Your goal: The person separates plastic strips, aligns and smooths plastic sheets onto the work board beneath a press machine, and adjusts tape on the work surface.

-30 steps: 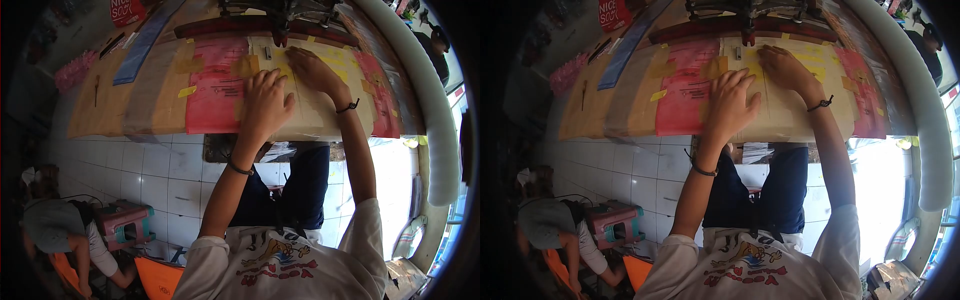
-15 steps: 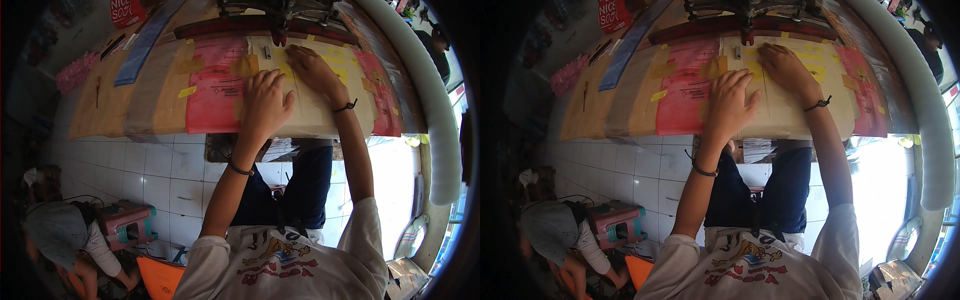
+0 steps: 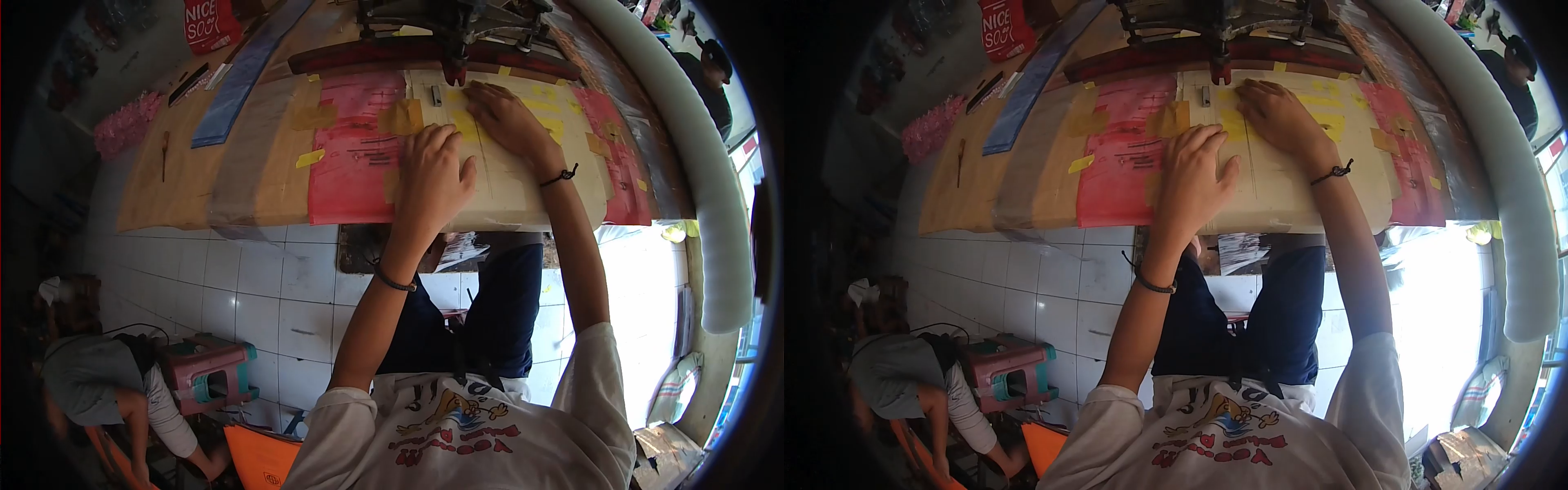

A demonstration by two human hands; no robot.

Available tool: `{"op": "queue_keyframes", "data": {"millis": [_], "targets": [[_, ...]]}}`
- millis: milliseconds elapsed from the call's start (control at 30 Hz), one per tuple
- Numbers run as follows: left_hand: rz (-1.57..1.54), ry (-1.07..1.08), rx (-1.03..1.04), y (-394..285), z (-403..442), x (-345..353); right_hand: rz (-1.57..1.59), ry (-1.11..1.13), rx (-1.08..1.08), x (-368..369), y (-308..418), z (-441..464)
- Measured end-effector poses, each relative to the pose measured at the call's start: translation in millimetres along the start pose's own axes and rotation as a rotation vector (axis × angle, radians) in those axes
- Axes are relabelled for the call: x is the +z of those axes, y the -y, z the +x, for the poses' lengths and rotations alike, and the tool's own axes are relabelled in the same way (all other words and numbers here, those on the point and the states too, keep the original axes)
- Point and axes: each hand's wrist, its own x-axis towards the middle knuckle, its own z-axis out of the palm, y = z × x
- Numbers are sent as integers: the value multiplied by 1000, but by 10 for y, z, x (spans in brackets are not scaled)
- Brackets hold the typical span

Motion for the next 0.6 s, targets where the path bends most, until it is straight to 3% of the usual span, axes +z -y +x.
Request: {"op": "queue_keyframes", "data": {"millis": [600], "targets": [[-117, 27, -12, -9, -58, -59, 24, -5, 34, -47, 83, -37]]}}
